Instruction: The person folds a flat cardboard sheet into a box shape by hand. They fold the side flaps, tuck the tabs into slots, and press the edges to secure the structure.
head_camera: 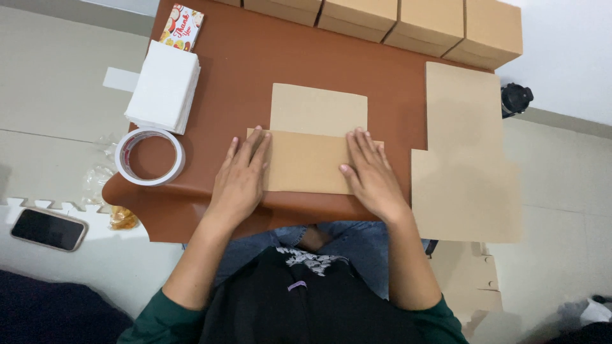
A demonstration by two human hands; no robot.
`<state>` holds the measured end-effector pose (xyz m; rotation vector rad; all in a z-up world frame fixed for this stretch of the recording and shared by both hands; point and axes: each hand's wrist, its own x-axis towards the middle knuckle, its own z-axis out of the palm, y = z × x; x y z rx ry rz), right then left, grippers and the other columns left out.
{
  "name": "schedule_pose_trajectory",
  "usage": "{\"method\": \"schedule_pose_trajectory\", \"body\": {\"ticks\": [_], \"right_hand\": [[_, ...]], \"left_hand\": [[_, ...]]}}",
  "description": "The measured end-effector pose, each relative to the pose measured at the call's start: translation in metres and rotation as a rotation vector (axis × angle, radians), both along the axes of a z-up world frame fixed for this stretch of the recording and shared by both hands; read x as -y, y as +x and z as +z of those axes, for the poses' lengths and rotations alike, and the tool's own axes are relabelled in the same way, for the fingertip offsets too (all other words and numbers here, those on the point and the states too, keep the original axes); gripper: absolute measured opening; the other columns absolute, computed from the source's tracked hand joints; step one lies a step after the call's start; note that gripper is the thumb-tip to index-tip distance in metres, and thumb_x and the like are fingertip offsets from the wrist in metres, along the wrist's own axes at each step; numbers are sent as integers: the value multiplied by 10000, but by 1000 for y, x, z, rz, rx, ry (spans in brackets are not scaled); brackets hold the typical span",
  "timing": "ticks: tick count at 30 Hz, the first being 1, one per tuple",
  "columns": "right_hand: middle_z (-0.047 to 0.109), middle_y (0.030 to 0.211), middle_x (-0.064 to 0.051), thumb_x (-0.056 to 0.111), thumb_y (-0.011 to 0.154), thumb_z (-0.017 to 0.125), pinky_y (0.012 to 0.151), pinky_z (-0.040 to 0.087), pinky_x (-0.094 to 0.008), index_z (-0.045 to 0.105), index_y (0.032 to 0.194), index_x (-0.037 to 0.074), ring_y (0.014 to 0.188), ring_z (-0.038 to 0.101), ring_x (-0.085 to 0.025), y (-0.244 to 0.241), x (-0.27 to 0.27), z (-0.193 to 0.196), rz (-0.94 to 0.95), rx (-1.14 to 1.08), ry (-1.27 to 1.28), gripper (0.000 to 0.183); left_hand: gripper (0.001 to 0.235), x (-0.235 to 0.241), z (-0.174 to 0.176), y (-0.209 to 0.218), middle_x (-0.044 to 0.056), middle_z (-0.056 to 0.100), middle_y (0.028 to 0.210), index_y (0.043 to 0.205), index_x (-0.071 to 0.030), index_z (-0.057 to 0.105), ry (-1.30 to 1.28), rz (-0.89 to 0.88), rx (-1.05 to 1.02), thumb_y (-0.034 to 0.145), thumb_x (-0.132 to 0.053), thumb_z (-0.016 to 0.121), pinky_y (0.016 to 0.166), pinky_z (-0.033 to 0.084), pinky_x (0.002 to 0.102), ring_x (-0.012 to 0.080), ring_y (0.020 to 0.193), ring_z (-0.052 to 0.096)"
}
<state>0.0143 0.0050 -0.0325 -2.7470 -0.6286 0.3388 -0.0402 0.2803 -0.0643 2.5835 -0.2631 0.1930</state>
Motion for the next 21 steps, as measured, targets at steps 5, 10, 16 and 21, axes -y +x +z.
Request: {"method": "schedule_pose_trajectory", "body": {"ticks": [5, 10, 16, 21], "right_hand": [[305, 1619, -203, 486, 966, 588, 1208, 147, -530, 342, 1576, 76, 1515, 242, -349, -9, 13, 21, -108, -38, 25, 775], [506, 1362, -136, 604, 883, 666, 1013, 361, -439, 513, 1481, 117, 1296, 448, -321, -23, 6, 24, -148, 74, -16, 786], [667, 823, 28, 483, 938, 662, 835, 430, -353, 705, 1003, 208, 854, 676, -178, -24, 2, 8, -70, 59, 91, 286], [547, 1255, -213, 467, 935, 689, 912, 415, -489, 544, 1436, 18, 1173, 524, -397, -9, 2, 5, -336, 232, 76, 689]], "left_hand": [[566, 2, -5, -3, 154, 401, 1535, 1514, -53, 442, 56, -1, 21, 954, 21, 407, 1233, 176, 490, 295, 1434, 419], [484, 17, 0, -8, 107, 517, 1432, 1418, -124, 570, 172, 43, 212, 940, -58, 543, 1196, 242, 522, 269, 1388, 461], [606, 40, 9, -4, 193, 385, 1574, 1509, -107, 457, 113, -42, -58, 1009, -445, 508, 1201, 67, 627, 383, 1503, 270], [627, 26, 2, 15, 96, 328, 1628, 1570, -218, 354, 179, -212, -81, 1020, -514, 400, 1235, 7, 561, 270, 1537, 222]]}}
